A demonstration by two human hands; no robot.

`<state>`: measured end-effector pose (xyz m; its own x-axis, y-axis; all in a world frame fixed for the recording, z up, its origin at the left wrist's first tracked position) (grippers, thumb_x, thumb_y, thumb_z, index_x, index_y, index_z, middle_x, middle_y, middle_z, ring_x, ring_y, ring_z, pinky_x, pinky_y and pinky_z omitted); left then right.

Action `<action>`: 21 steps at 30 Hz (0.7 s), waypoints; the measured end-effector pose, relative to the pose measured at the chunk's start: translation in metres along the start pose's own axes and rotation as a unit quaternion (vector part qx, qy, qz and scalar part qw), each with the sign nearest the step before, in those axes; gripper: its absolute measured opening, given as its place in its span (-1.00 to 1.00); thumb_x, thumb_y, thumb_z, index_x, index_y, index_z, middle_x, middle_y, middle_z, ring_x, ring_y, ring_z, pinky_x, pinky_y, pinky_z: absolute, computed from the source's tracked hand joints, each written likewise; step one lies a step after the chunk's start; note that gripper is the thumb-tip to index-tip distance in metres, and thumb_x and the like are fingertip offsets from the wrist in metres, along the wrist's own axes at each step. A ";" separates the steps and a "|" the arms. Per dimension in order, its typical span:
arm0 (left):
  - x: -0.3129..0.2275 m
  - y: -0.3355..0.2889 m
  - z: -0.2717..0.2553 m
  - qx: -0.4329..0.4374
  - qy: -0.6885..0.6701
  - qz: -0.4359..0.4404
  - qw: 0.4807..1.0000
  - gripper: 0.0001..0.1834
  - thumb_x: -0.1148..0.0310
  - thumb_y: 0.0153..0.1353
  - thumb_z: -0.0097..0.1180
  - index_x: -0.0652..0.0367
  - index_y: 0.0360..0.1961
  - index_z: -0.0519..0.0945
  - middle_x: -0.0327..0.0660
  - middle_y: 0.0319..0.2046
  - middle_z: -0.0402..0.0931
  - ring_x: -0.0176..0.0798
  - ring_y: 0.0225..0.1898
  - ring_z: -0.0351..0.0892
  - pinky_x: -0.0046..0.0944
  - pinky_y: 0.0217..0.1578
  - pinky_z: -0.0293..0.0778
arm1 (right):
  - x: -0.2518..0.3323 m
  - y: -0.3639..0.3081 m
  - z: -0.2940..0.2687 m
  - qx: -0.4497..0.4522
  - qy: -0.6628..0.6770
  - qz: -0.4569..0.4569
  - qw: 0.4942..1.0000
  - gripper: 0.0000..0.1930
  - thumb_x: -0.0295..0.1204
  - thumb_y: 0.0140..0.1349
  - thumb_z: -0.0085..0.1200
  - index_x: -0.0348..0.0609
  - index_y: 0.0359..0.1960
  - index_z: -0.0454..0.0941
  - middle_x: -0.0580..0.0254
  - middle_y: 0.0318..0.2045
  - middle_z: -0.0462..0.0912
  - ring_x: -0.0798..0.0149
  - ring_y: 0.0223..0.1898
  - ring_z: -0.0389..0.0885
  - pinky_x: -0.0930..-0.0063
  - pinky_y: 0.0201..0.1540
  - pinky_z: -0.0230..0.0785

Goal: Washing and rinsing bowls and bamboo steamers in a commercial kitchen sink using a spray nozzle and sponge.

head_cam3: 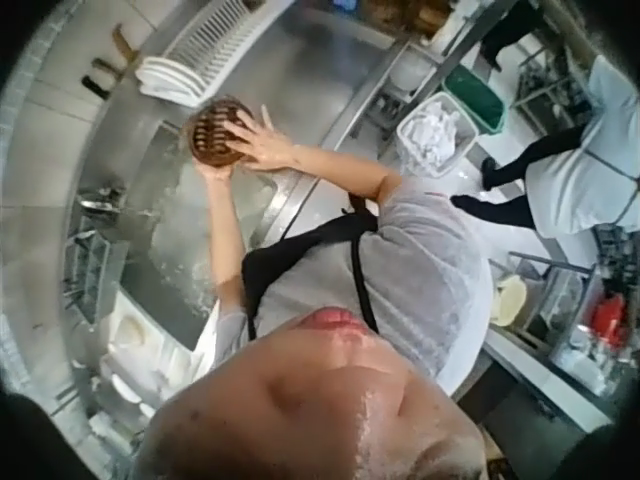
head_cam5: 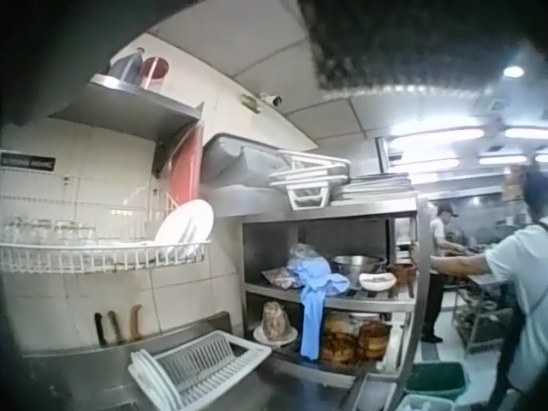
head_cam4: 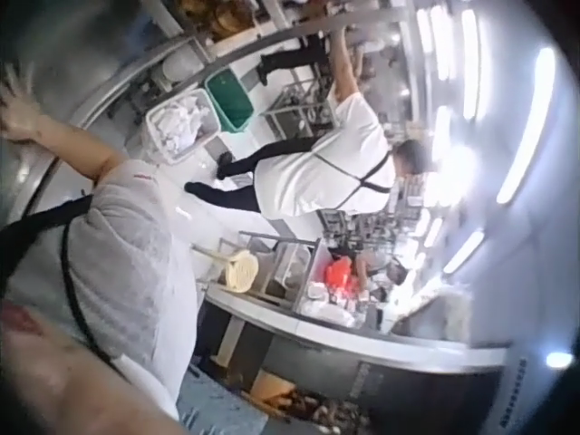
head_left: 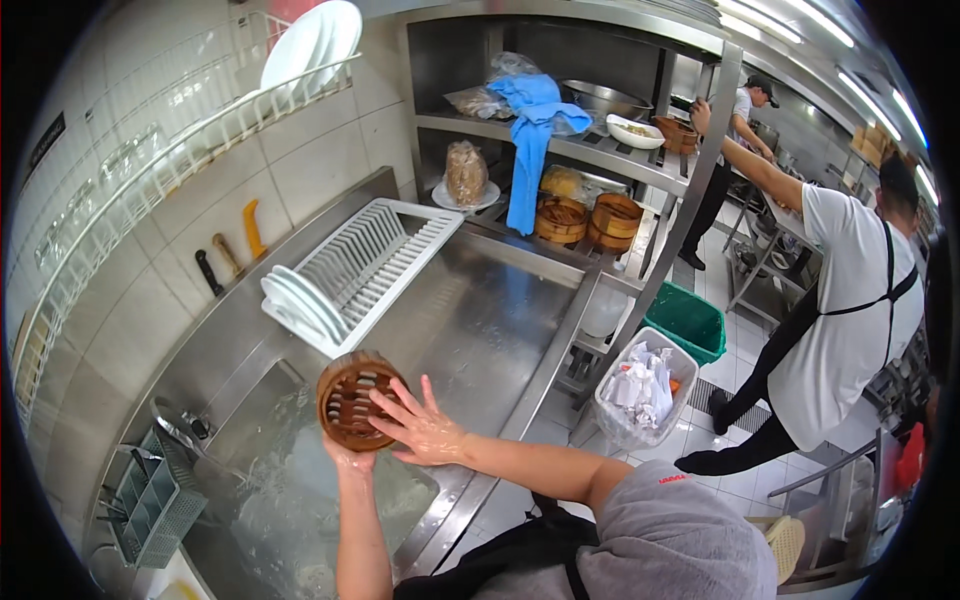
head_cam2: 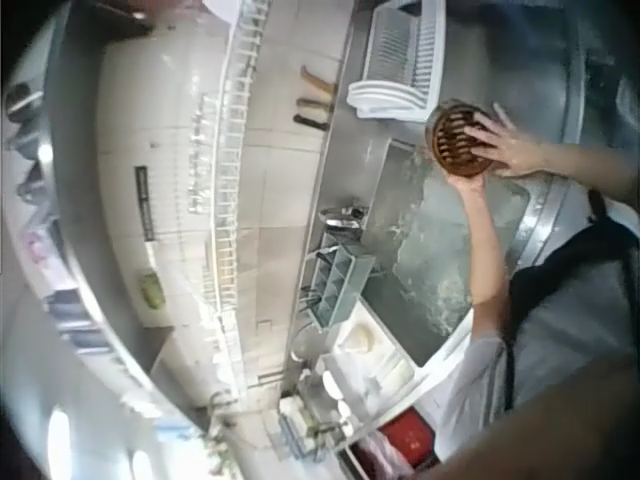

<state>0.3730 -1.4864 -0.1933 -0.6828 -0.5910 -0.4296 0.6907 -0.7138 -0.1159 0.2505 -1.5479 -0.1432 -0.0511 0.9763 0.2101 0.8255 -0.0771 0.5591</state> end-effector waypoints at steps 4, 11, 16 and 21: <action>0.080 0.017 0.032 -0.009 0.110 -0.148 0.983 -0.41 -0.06 0.20 -0.52 0.11 0.07 0.25 -0.12 0.01 0.31 -0.04 -0.06 0.38 -0.05 -0.12 0.40 | -0.079 -0.037 -0.016 -0.056 0.009 -0.022 0.998 -0.65 -0.28 -0.13 0.19 -0.12 -0.28 0.46 0.21 0.07 0.27 -0.02 0.22 -0.03 -0.17 0.09 -0.02; 0.175 0.088 0.038 -0.039 0.646 0.041 0.761 -0.54 0.13 0.04 0.03 0.13 -0.07 0.33 -0.04 0.01 0.22 -0.01 0.04 0.18 -0.10 0.04 0.09 | -0.270 -0.105 -0.139 -0.239 0.043 0.207 0.947 -0.74 -0.35 -0.14 0.19 -0.24 -0.47 0.44 0.04 -0.40 0.45 -0.01 -0.23 0.39 0.23 -0.16 0.27; 0.210 0.087 0.053 -0.026 0.873 0.219 0.434 -0.48 0.21 -0.03 0.06 0.13 -0.02 0.27 0.04 0.11 0.03 0.09 0.20 -0.10 0.14 0.16 -0.23 | -0.418 -0.117 -0.236 -0.176 -0.170 0.266 0.933 -0.71 -0.35 -0.14 0.16 -0.28 -0.43 0.43 -0.01 -0.41 0.43 -0.02 -0.30 0.38 0.21 -0.25 0.25; 0.217 0.088 0.068 -0.026 0.881 0.257 0.397 -0.45 0.22 -0.04 0.05 0.13 0.00 0.24 0.03 0.16 -0.06 0.11 0.23 -0.21 0.21 0.16 -0.37 | -0.492 -0.063 -0.255 -0.014 -0.182 0.274 0.944 -0.69 -0.32 -0.07 0.11 -0.23 -0.31 0.43 0.08 -0.27 0.43 0.04 -0.12 0.34 0.08 -0.11 0.21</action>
<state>0.2695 -1.7027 -0.2361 0.7457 0.5586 -0.3632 0.6662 -0.6336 0.3934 0.0801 -2.0750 -0.0774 0.5800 0.7927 0.1874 0.6565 -0.5911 0.4685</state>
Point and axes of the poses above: each hand's wrist, its own y-axis towards the middle knuckle, its own z-axis out of the palm, x = y × z, the point moved 5 cm from there along y, towards the middle knuckle
